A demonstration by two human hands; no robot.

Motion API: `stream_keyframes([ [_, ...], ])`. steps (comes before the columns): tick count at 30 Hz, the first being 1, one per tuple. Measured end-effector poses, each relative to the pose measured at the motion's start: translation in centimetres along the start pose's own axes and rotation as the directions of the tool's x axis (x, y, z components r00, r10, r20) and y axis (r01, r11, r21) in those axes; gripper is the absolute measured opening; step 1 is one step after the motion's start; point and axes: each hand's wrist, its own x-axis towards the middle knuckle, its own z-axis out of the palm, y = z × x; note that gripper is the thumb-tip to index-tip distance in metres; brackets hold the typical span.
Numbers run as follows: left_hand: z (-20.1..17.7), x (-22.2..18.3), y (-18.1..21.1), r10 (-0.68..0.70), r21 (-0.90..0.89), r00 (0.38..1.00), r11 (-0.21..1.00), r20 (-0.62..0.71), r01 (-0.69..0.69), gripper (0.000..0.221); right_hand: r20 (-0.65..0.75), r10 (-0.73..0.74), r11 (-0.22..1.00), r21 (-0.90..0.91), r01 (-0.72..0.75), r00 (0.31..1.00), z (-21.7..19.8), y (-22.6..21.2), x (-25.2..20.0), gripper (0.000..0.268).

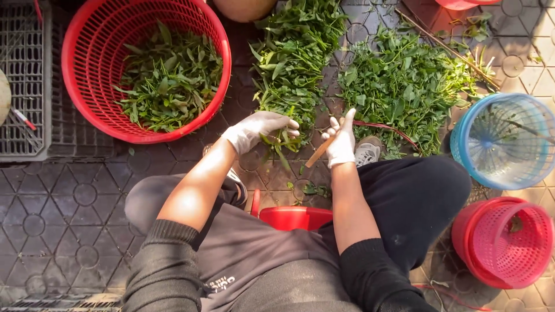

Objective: Sorting and cleaning leafy greens by hand, removing stems and placing leaves into a basket.

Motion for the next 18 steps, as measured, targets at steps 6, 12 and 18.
stream_keyframes([
  [6, -3.7, 3.5, -2.5, 0.048, -0.244, 0.998, 0.968, -0.047, -0.058, 0.046, 0.029, -0.024, 0.994, -0.108, 0.027, 0.999, 2.2, 1.3, -1.6, 0.038],
  [12, -4.7, 2.2, -2.9, 0.154, -0.374, 0.986, 0.913, -0.062, -0.166, 0.046, 0.384, 0.025, 0.931, -0.345, 0.118, 0.923, 8.6, -2.6, -11.3, 0.037],
  [18, -5.5, 6.3, -6.1, 0.152, -0.342, 0.986, 0.925, -0.076, -0.169, 0.047, 0.551, 0.023, 0.744, -0.566, 0.354, 0.834, 9.9, -0.8, -12.2, 0.026],
])
